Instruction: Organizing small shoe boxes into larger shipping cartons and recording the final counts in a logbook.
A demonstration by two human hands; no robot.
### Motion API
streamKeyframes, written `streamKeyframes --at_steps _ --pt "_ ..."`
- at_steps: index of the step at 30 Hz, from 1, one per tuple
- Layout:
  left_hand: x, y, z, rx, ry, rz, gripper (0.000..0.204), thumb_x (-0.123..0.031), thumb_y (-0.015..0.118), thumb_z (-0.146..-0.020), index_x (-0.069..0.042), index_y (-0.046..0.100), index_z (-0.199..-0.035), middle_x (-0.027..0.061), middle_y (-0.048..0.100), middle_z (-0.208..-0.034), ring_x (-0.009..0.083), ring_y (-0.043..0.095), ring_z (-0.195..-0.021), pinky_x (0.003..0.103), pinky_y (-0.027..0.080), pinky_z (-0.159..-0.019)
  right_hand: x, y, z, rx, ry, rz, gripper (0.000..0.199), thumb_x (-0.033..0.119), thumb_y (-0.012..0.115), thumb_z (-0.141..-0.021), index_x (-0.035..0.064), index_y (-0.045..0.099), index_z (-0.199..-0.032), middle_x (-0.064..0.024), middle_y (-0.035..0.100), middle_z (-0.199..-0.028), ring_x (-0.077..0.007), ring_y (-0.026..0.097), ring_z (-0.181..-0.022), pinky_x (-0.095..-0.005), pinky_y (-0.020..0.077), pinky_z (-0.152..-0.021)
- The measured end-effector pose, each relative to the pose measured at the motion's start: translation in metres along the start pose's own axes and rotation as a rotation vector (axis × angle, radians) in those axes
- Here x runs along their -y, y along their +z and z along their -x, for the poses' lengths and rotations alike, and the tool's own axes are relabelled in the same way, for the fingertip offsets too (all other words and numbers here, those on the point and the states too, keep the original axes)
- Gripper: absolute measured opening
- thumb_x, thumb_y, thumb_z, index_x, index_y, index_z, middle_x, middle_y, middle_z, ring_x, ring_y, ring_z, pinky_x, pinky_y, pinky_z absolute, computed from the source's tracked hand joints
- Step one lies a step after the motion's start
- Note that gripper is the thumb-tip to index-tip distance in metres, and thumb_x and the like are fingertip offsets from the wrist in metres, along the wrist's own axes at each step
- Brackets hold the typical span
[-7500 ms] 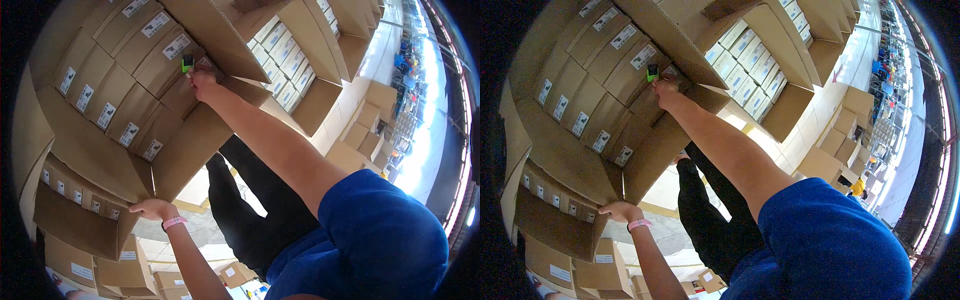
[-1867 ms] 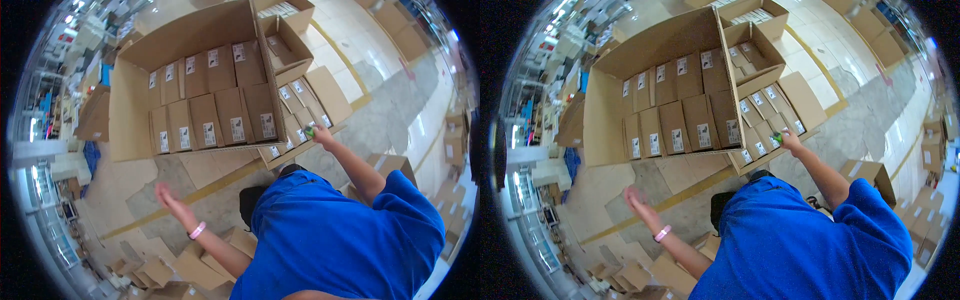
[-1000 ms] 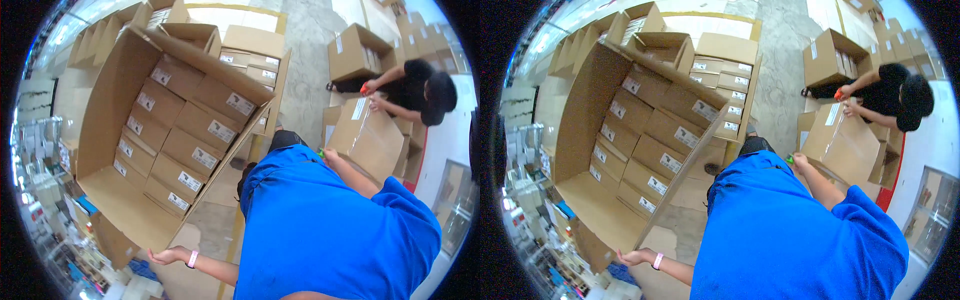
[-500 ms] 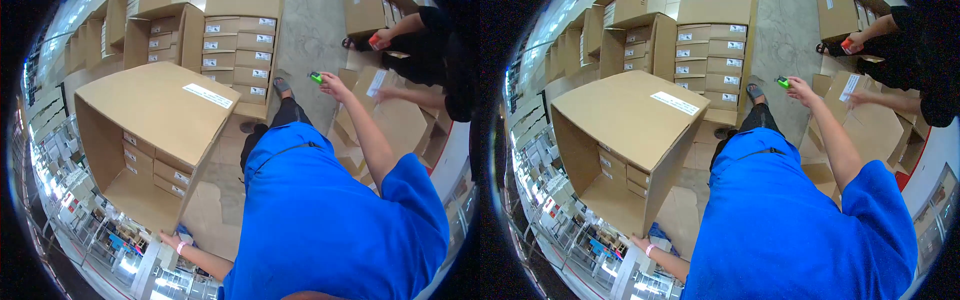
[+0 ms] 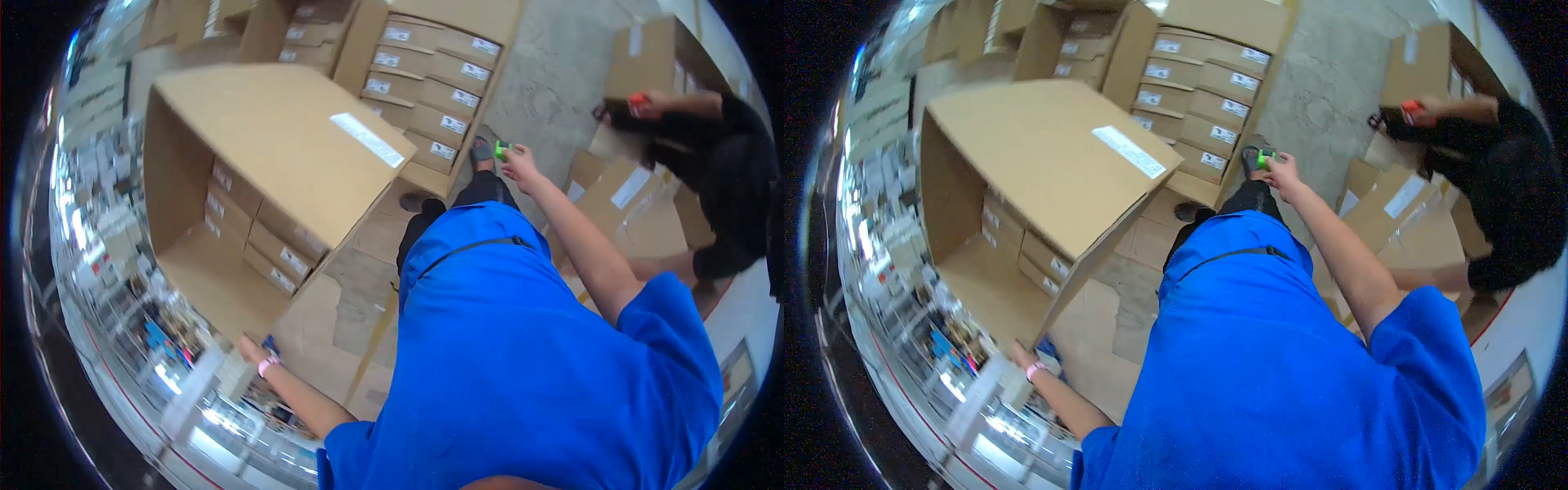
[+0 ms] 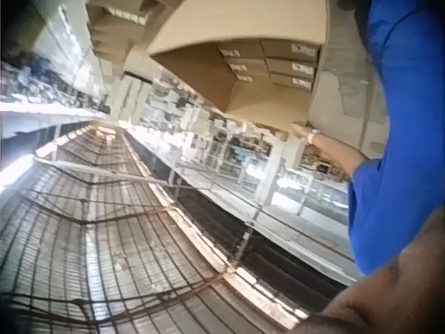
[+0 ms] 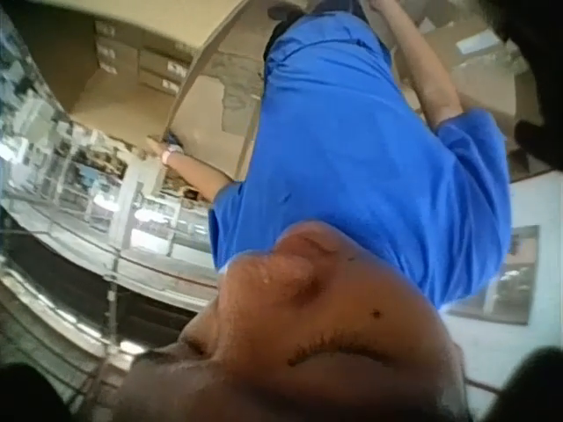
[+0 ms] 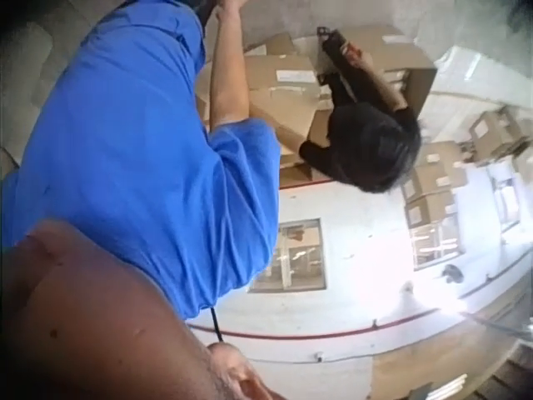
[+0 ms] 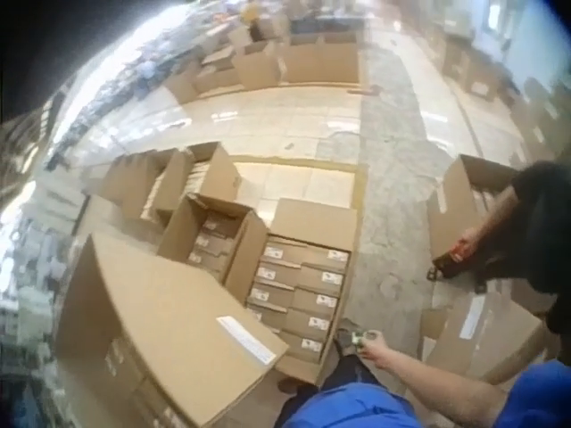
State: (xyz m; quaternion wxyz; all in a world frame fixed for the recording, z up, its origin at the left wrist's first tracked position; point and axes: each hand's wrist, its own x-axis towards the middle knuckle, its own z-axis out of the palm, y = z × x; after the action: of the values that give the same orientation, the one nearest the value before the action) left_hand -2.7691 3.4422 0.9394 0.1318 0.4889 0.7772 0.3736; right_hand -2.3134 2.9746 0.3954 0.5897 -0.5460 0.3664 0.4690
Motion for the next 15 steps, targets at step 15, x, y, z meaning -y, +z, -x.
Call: streamKeyframes --at_steps 15 --pt "0.05 0.05 0.009 -0.444 0.645 -0.383 0.035 0.002 0.06 -0.077 -0.014 0.08 -0.101 0.0209 0.068 -0.124 0.0313 0.06 -0.126 0.053 0.037 -0.111 0.093 0.124 0.133 0.266 -0.563 0.408 0.061 0.017 0.073 -0.095 0.0016 0.042 -0.144 -0.0096 0.063 -0.097 -0.015 0.063 -0.074 -0.0319 0.0537 -0.068"
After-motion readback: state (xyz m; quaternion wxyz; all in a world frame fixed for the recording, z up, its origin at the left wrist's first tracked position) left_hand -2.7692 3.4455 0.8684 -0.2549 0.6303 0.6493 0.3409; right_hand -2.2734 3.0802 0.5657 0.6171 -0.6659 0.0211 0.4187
